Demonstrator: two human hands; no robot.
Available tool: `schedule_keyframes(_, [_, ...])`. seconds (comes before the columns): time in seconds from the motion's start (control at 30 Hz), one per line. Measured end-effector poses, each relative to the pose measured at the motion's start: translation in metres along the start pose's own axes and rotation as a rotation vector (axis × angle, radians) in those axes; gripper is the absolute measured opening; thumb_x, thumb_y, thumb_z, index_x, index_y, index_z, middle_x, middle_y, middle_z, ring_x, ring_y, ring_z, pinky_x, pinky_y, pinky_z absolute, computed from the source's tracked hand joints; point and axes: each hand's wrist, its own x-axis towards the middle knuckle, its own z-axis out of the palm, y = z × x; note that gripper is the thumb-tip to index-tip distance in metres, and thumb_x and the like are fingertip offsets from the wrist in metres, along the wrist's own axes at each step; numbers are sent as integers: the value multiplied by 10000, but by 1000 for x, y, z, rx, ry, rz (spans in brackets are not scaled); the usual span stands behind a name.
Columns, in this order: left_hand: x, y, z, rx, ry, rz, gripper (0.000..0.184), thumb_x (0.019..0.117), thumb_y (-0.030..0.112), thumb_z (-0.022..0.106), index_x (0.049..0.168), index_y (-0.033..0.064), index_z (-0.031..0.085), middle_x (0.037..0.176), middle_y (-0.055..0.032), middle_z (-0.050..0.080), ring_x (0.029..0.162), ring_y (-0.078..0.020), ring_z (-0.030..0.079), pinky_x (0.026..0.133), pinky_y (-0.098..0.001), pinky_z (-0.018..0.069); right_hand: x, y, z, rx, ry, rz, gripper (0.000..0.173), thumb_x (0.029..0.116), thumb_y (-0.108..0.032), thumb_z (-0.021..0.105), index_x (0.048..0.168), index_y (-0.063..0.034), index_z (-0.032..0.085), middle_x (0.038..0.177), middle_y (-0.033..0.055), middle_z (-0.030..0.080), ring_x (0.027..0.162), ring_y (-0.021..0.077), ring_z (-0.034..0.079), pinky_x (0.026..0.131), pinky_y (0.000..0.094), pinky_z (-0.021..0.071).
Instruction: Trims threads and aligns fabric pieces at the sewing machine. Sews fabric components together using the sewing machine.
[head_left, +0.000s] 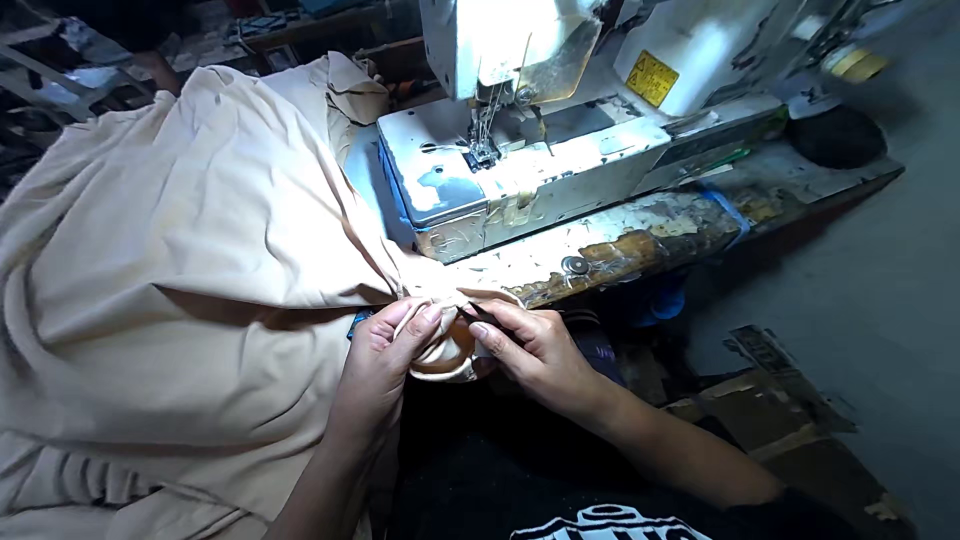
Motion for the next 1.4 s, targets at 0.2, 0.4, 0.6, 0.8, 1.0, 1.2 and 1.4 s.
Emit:
schedule_keyframes(0.2, [0, -3, 0, 16, -33, 27, 176, 977, 37, 571, 919, 61, 736, 768, -7, 711, 714, -52, 676, 724, -206, 576, -2, -6, -3, 233, -2, -68, 227, 1046, -102, 530, 1032, 46, 701, 784, -14, 672, 595, -63, 549, 532, 105, 464])
schedule_keyframes(0.4, [0, -4, 4, 95, -54, 49, 188, 997, 58, 567, 940, 69, 747, 795, 5, 725, 745, -46, 692, 733, -210, 587, 5, 4, -10, -102, 199, -361, 250, 893, -190, 775, 1016, 7, 681, 850, 34, 668, 701, -22, 570, 634, 111, 488])
schedule_keyframes(0.6, [-4, -6, 6, 395, -100, 142, 276, 1045, 155, 506, 882, 116, 725, 749, 65, 669, 694, -2, 638, 655, -167, 539, 12, 14, 0, -462, 234, -407, 138, 888, -78, 655, 930, 14, 749, 768, 79, 679, 667, 107, 625, 593, 207, 499])
schedule_keyframes(0.8, [8, -15, -11, 483, -144, 118, 302, 1063, 183, 509, 830, 142, 697, 651, 94, 600, 574, 34, 554, 539, -140, 466, -28, -20, -54, 444, -113, -231, 114, 1021, -159, 601, 971, -76, 661, 860, -57, 692, 790, -69, 628, 709, 99, 517])
schedule_keyframes(1.0, [7, -11, -11, 279, -229, 41, 385, 1089, 242, 440, 803, 159, 685, 673, 70, 629, 613, 1, 600, 580, -167, 516, 5, 6, -30, -71, 98, -134, 179, 875, -186, 784, 935, -35, 709, 817, -22, 659, 677, -23, 579, 594, 131, 493])
schedule_keyframes(1.2, [4, -7, -19, 341, -248, 97, 285, 1056, 159, 506, 940, 105, 760, 777, 44, 691, 688, -15, 635, 633, -170, 537, 8, 1, -24, 337, 78, -14, 53, 966, -56, 638, 927, -72, 672, 704, -60, 589, 537, -46, 478, 489, 111, 420])
schedule_keyframes(1.4, [8, -10, -18, 260, -277, 53, 333, 1071, 163, 467, 862, 125, 725, 715, 55, 655, 640, 3, 607, 600, -158, 519, -10, -11, -57, 257, 24, -114, 160, 1002, -268, 664, 934, -130, 709, 811, -101, 662, 629, -75, 556, 560, 96, 478])
